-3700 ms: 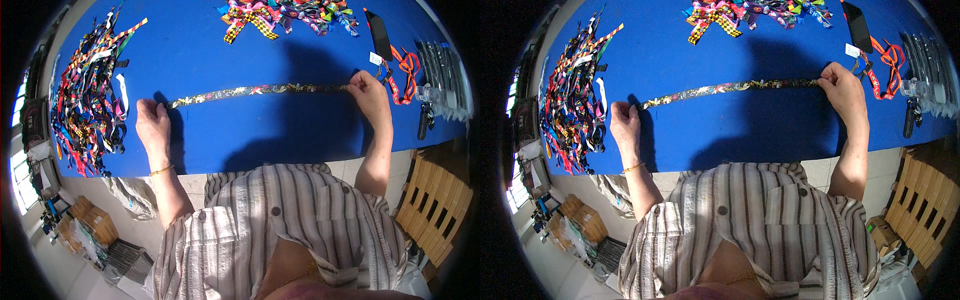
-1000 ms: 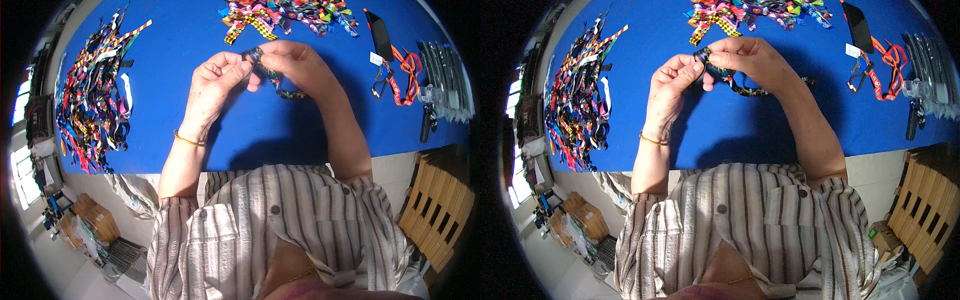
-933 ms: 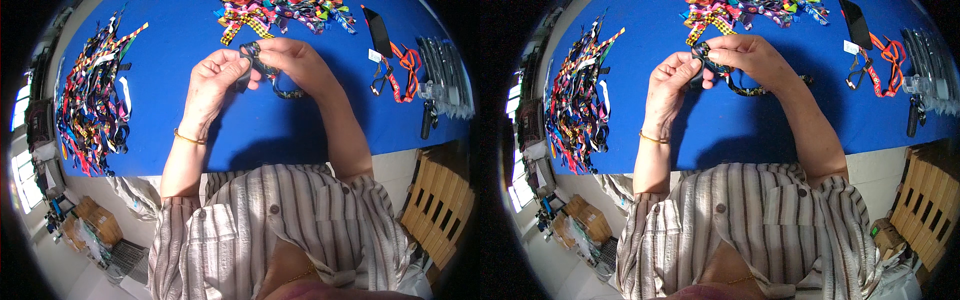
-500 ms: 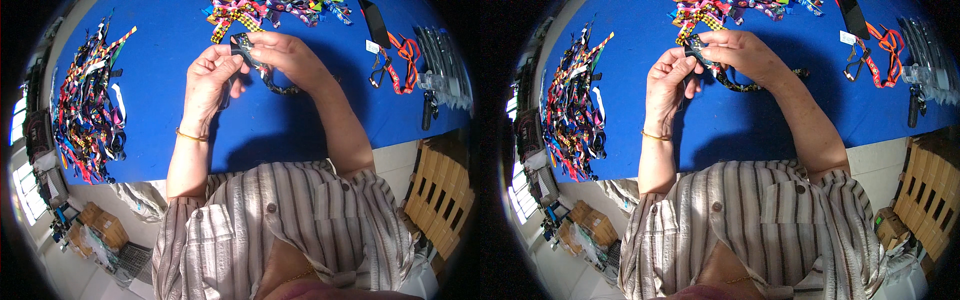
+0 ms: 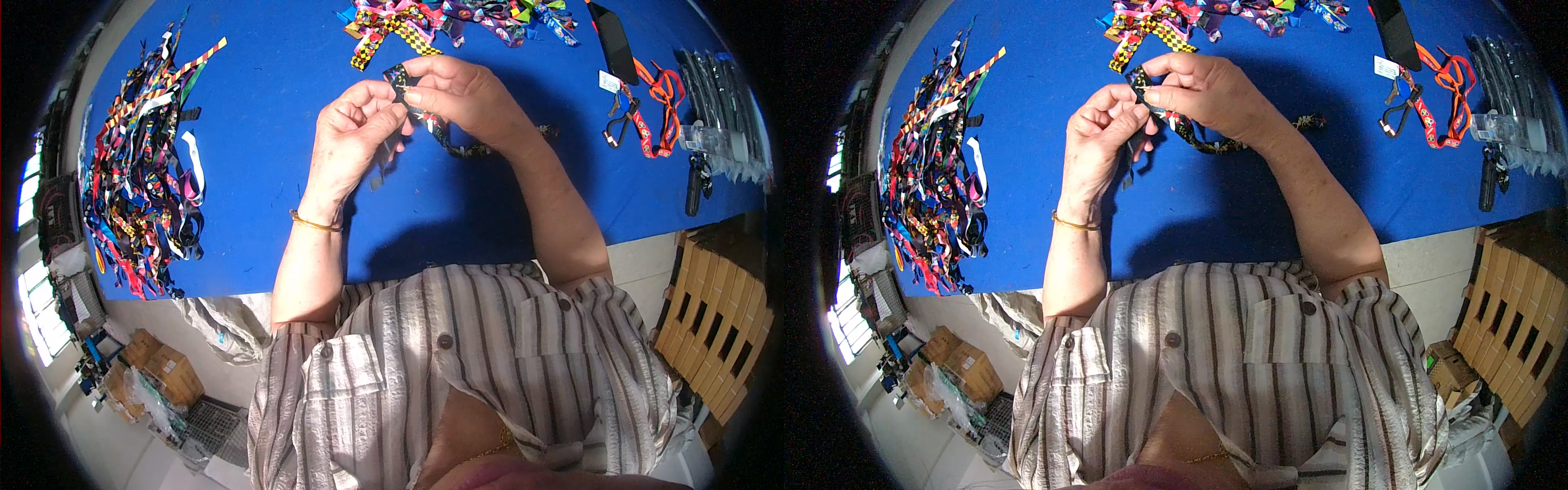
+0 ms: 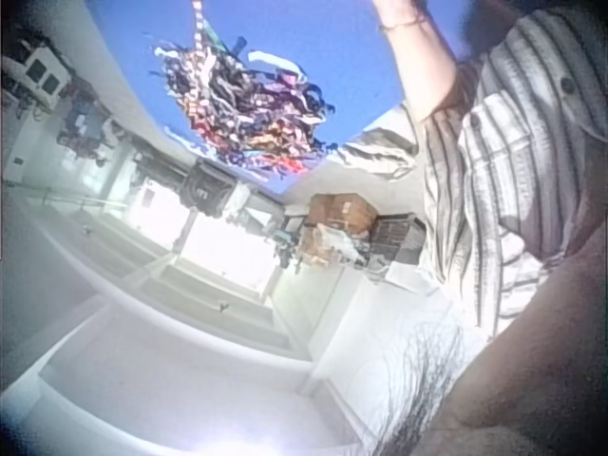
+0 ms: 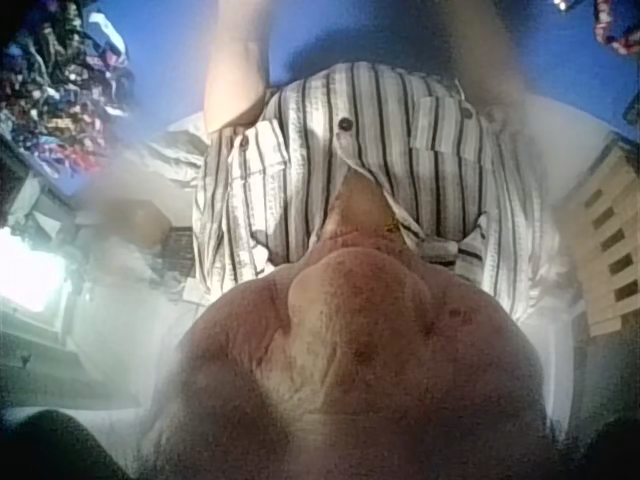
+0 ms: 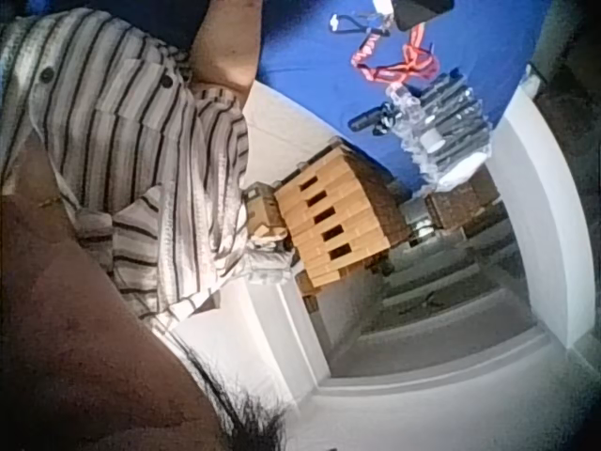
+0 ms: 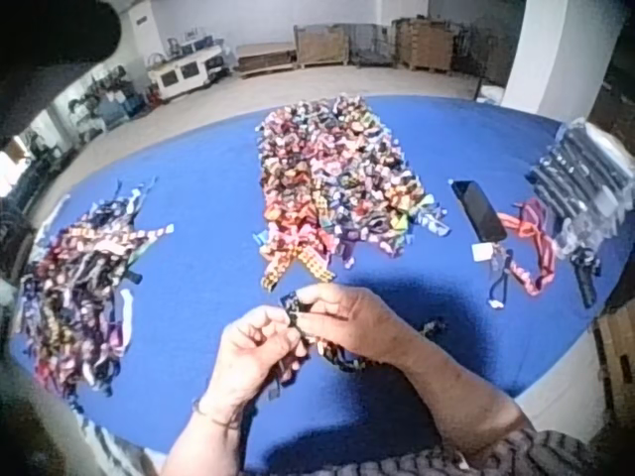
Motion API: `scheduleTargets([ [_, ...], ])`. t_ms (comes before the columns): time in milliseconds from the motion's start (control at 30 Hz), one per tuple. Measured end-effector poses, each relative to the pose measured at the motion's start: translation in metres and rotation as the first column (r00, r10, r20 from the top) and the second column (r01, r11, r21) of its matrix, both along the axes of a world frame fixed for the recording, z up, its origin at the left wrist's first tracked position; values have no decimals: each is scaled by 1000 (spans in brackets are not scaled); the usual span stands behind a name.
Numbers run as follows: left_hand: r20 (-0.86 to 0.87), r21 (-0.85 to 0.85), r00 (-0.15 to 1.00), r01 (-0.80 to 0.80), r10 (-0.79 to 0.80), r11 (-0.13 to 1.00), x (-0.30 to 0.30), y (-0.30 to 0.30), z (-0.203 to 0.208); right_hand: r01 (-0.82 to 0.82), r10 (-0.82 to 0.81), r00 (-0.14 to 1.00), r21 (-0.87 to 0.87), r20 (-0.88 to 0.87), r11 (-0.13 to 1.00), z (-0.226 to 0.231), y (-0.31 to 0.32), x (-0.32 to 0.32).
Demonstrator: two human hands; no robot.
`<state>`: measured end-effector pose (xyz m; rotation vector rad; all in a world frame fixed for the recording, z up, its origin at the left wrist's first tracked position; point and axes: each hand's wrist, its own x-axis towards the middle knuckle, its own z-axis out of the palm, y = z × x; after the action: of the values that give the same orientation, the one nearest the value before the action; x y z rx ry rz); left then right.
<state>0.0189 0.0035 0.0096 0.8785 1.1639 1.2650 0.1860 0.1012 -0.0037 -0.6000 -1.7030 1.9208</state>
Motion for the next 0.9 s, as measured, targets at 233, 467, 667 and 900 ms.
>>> scheduleTargets([
  [233,161,56,987,-8,-1,998,3,0,-10,32,-32,999,80,-4,996,0,-6,-3],
  [467,146,27,988,-60,56,998,2,1,-2,86,-95,994,166,47,982,14,-2,6],
  [667,33,48,999,16,-18,999,8,0,-5,99,-107,992,110,68,989,1,-1,2],
  [900,56,1,997,59,-59,998,8,-1,-11,132,-171,973,231,157,964,21,-10,0],
])
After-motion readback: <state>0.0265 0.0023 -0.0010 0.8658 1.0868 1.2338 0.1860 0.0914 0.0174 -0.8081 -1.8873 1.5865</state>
